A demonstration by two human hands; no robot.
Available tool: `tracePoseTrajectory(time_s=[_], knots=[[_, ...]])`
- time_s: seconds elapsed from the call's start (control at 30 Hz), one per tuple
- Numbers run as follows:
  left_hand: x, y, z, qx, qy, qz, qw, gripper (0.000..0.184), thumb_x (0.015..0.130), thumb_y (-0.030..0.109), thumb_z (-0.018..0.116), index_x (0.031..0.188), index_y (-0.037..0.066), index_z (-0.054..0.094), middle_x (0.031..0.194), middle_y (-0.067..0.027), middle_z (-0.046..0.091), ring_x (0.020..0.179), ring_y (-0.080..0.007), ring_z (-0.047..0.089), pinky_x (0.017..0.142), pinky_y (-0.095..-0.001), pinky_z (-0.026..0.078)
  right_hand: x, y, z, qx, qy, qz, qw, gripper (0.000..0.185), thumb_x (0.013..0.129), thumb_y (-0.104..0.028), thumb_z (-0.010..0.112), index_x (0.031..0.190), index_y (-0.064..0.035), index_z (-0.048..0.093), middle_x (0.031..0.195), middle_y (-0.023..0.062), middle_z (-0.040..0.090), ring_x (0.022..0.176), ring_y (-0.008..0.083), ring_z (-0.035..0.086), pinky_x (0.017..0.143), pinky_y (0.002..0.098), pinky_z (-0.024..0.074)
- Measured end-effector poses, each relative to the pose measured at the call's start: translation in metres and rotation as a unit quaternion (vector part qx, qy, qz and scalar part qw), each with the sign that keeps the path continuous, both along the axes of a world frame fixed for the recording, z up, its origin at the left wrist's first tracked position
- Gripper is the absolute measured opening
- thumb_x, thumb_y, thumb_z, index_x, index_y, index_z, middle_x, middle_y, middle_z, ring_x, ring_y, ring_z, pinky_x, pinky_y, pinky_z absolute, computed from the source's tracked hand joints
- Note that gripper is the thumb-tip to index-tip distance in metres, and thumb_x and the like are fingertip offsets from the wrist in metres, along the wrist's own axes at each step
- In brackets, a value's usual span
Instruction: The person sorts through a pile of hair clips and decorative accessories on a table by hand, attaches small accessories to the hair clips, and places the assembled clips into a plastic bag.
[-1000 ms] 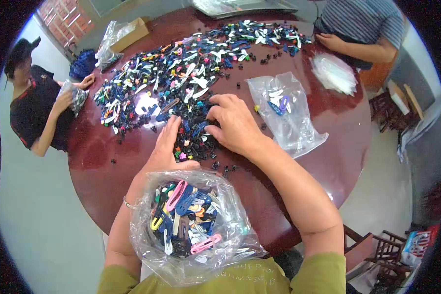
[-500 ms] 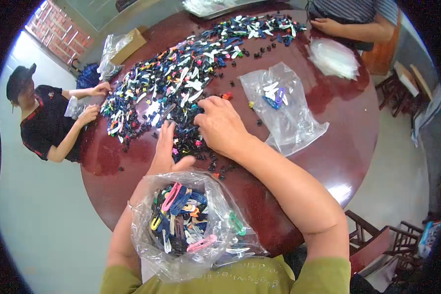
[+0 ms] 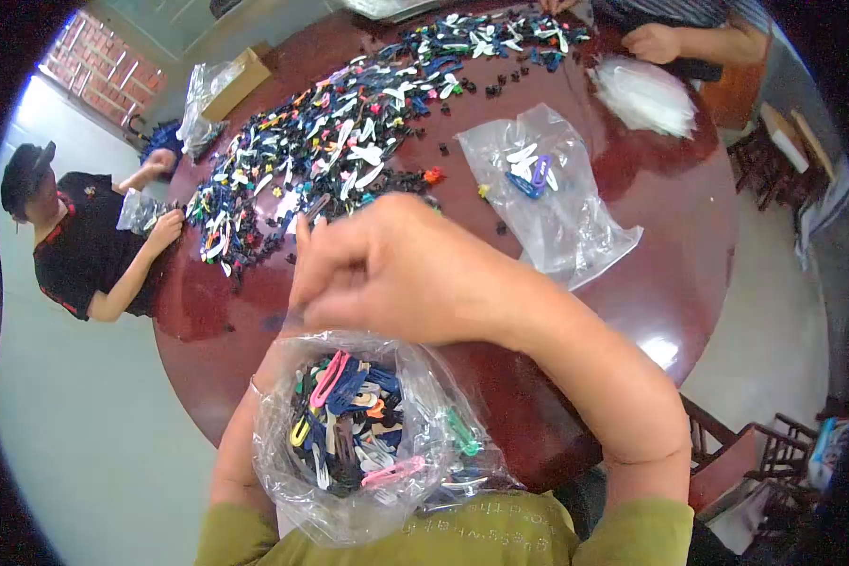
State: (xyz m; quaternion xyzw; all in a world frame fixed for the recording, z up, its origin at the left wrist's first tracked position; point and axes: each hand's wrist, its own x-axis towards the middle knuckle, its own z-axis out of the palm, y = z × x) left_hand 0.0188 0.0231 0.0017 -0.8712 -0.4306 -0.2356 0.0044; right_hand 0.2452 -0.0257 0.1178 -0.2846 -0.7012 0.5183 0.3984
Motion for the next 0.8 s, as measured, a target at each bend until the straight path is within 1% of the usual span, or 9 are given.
tracePoseTrajectory(time_s=[0.03,0.1,0.2,0.23,0.3,0.53,0.63,0.7,0.8], knots=[[-0.002,0.006,-0.007,0.015,0.006,0.003,1.000,0.105,0.065,0.039,0.081,0.139,-0.007,0.021,0.143,-0.0391,0.012,0.133,-0.0506,0.020,0.107,-0.0492,0.026,0.000,-0.005,0.008,-0.022,-0.016,0.046,0.999,0.009,0.075,-0.009,0.068,0.080,-0.0020,0.070,0.066,0.0104,0.066,0.060,0.0104,0.060,0.059,0.0268,0.0481],[-0.007,0.011,-0.019,0.038,0.021,0.005,0.999,0.105,0.065,0.039,0.081,0.139,-0.006,0.022,0.143,-0.0382,0.015,0.133,-0.0492,0.022,0.107,-0.0491,0.026,-0.004,-0.001,-0.003,0.127,-0.047,-0.040,0.990,0.013,0.076,-0.013,0.068,0.079,-0.0012,0.069,0.065,0.0118,0.065,0.058,0.0125,0.061,0.057,0.0282,0.0480],[-0.005,-0.017,0.005,-0.029,-0.065,-0.003,0.997,0.108,0.061,0.040,0.083,0.140,-0.003,0.024,0.144,-0.0342,0.019,0.135,-0.0451,0.023,0.108,-0.0508,0.022,0.002,0.014,-0.023,0.091,-0.041,-0.136,0.986,0.022,0.076,-0.020,0.068,0.079,0.0015,0.068,0.069,0.0148,0.066,0.059,0.0172,0.063,0.058,0.0315,0.0493],[-0.004,-0.018,0.008,-0.025,-0.078,-0.001,0.997,0.108,0.060,0.040,0.084,0.141,-0.001,0.025,0.145,-0.0327,0.020,0.136,-0.0437,0.022,0.109,-0.0516,0.021,0.008,0.014,-0.022,0.080,-0.103,-0.150,0.980,0.023,0.077,-0.022,0.068,0.080,0.0009,0.069,0.071,0.0153,0.067,0.061,0.0190,0.064,0.059,0.0323,0.0497],[-0.005,-0.019,0.008,-0.023,-0.081,-0.018,0.996,0.105,0.061,0.041,0.083,0.140,-0.001,0.027,0.145,-0.0298,0.023,0.137,-0.0415,0.022,0.109,-0.0541,0.017,0.011,0.014,-0.030,0.137,-0.131,-0.111,0.976,0.026,0.078,-0.025,0.068,0.081,0.0012,0.069,0.072,0.0159,0.067,0.064,0.0207,0.064,0.062,0.0328,0.0496],[-0.009,-0.016,0.008,0.050,-0.090,-0.107,0.989,0.103,0.062,0.051,0.079,0.138,-0.001,0.032,0.145,-0.0277,0.026,0.137,-0.0389,0.025,0.110,-0.0538,0.013,0.004,-0.014,-0.002,0.030,-0.304,-0.006,0.952,0.044,0.069,-0.036,0.076,0.086,0.0032,0.068,0.075,0.0192,0.066,0.071,0.0277,0.065,0.066,0.0366,0.0498],[-0.011,-0.016,0.016,0.052,-0.097,-0.132,0.985,0.103,0.062,0.054,0.077,0.138,0.000,0.034,0.146,-0.0247,0.028,0.138,-0.0363,0.024,0.111,-0.0529,0.012,0.002,-0.023,-0.005,0.125,-0.380,0.020,0.916,0.051,0.066,-0.036,0.079,0.095,0.0022,0.064,0.072,0.0163,0.064,0.066,0.0268,0.062,0.060,0.0354,0.0476],[-0.007,-0.021,0.022,0.070,-0.125,-0.155,0.977,0.093,0.065,0.051,0.076,0.134,0.000,0.041,0.141,-0.0225,0.038,0.135,-0.0340,0.032,0.112,-0.0509,0.014,-0.001,-0.034,-0.008,0.149,-0.413,-0.027,0.898,0.030,0.067,-0.020,0.074,0.087,0.0012,0.066,0.072,0.0178,0.063,0.068,0.0314,0.062,0.061,0.0383,0.0472],[-0.007,-0.024,0.028,0.026,-0.121,-0.179,0.976,0.096,0.069,0.066,0.065,0.136,0.003,0.040,0.140,-0.0155,0.042,0.136,-0.0306,0.031,0.114,-0.0492,0.013,-0.005,-0.043,0.002,0.148,-0.417,-0.083,0.893,0.013,0.069,-0.005,0.066,0.081,0.0013,0.066,0.075,0.0168,0.064,0.069,0.0294,0.063,0.063,0.0367,0.0481]])
